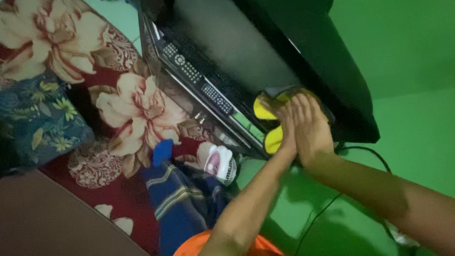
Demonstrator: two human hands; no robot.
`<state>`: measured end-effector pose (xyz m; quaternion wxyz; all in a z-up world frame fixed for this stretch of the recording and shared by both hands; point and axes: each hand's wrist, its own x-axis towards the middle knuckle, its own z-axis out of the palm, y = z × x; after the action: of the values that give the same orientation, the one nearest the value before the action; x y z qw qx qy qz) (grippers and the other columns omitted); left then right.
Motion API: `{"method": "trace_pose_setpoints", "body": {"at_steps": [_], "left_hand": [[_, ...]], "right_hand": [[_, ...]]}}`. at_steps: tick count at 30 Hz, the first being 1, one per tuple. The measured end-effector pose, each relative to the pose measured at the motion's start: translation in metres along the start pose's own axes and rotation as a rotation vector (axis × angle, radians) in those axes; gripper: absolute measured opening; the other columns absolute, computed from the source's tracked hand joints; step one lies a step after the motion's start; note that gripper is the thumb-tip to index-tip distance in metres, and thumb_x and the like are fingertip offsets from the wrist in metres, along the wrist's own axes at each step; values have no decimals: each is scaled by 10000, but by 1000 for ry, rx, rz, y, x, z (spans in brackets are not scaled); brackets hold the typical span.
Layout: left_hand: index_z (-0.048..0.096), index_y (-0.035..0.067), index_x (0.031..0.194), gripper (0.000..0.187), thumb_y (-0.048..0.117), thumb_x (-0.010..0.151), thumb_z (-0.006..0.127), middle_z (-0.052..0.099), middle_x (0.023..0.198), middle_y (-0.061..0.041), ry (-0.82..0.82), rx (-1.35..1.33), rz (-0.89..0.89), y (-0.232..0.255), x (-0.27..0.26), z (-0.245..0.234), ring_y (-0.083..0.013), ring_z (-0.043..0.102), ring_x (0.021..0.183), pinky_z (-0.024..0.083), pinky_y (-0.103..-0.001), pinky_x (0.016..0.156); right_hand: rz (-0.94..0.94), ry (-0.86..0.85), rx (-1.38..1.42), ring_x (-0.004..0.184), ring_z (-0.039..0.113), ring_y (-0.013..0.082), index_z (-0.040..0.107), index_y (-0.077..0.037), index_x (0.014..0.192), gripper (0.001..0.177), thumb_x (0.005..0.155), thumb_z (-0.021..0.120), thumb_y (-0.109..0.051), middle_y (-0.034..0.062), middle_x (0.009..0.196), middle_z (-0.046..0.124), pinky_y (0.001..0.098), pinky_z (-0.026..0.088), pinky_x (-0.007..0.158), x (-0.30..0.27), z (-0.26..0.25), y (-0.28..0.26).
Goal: The person wipes a remote control and the exterior of a television with cloths.
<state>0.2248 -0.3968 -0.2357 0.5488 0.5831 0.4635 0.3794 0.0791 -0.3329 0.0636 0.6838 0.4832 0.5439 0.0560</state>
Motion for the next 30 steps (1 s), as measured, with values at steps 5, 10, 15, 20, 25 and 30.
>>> {"method": "trace_pose_setpoints", "body": {"at_steps": [5,10,15,20,25,30], "left_hand": [[-32,-32,1630,888,414,1043,461,-35,1700,-267,319,-127,163,69,52,-54,-460,-2,1577,30,-555,1281],[-49,-44,1649,1033,474,988,552,-43,1739,-275,414,-303,27,93,113,-109,-473,-34,1618,39,-561,1300],[3,-29,1658,1084,487,944,635,-55,1747,-277,468,-124,85,102,161,-158,-470,-38,1633,55,-545,1329],[-2,-21,1639,1174,496,881,729,7,1723,-251,573,-88,317,113,218,-214,-443,-4,1623,55,-544,1338],[70,7,1656,1055,451,944,710,31,1747,-229,546,-113,374,106,275,-246,-402,-9,1653,83,-488,1365],[59,4,1667,878,374,1051,563,61,1758,-208,586,-101,330,40,297,-229,-369,35,1621,87,-458,1353]], "right_hand": [[4,-152,-185,1536,25,341,5,-27,1626,991,918,482,-529,155,1699,32,579,-56,1203,-17,-30,26],[203,433,33,1507,273,279,371,-17,1563,636,1001,423,-309,104,1599,397,460,41,1243,26,-18,39],[178,527,6,1493,305,275,456,-8,1485,580,982,403,-293,120,1555,458,439,81,1226,72,-38,53],[165,621,-1,1505,277,271,439,-17,1507,588,1010,371,-324,113,1588,411,456,56,1240,109,-74,74],[266,720,-67,1528,285,281,441,-29,1548,609,1055,344,-371,112,1609,433,466,41,1252,146,-105,88],[241,702,24,1534,275,272,406,-64,1577,609,1045,371,-358,97,1629,401,449,36,1255,192,-120,65]]}}
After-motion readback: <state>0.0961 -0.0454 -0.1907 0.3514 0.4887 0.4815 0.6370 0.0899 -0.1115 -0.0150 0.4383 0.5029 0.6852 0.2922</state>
